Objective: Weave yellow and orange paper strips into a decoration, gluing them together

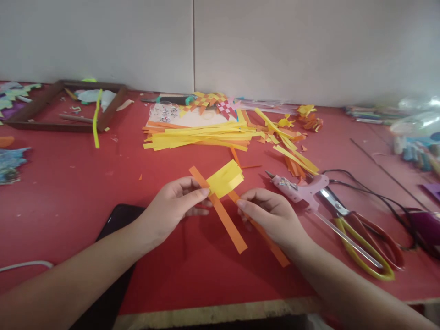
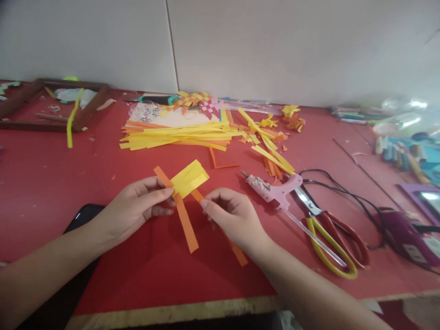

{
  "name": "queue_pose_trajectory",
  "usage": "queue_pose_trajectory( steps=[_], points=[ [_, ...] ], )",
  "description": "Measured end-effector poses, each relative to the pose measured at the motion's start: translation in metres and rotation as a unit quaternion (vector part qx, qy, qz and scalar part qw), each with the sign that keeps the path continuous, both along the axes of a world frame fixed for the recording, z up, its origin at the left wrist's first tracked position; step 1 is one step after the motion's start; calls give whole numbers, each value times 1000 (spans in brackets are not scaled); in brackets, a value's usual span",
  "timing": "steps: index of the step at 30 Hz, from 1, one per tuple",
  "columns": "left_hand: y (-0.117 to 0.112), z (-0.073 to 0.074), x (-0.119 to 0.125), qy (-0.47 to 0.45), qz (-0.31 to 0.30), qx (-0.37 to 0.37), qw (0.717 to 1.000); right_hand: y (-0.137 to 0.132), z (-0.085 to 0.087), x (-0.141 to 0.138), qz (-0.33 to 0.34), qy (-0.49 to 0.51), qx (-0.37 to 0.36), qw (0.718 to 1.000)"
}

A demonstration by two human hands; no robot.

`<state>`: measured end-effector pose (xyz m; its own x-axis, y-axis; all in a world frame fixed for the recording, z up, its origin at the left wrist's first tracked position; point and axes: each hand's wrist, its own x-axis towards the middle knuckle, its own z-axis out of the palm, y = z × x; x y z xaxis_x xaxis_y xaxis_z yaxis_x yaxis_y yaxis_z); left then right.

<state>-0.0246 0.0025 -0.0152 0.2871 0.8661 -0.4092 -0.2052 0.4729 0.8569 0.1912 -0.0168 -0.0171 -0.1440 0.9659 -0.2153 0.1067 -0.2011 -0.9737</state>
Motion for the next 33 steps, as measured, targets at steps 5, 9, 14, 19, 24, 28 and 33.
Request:
queue_pose_trajectory(
  steps=[5,9,14,19,24,28,33],
  points=[
    [0,0,0,8,-7,3,1000,-2,0,1,10,-10,10,1000],
    [0,2,2,27,-14,3,1000,-4,2,0,18,-36,43,998],
    [-2,2,1,46,-32,17,998,-3,4,-1,23,-54,57,997],
    [-2,1,0,62,-50,31,996,-1,5,-2,20,-51,48,997],
    [-2,2,0,74,-65,36,995,-2,6,-3,24,-58,47,997],
    [-3,4,0,87,-79,52,992,-3,6,-3,30,-42,37,998],
    [-3,5,2,115,-86,83,986,-3,3,-2,20,-26,5,999]
  ],
)
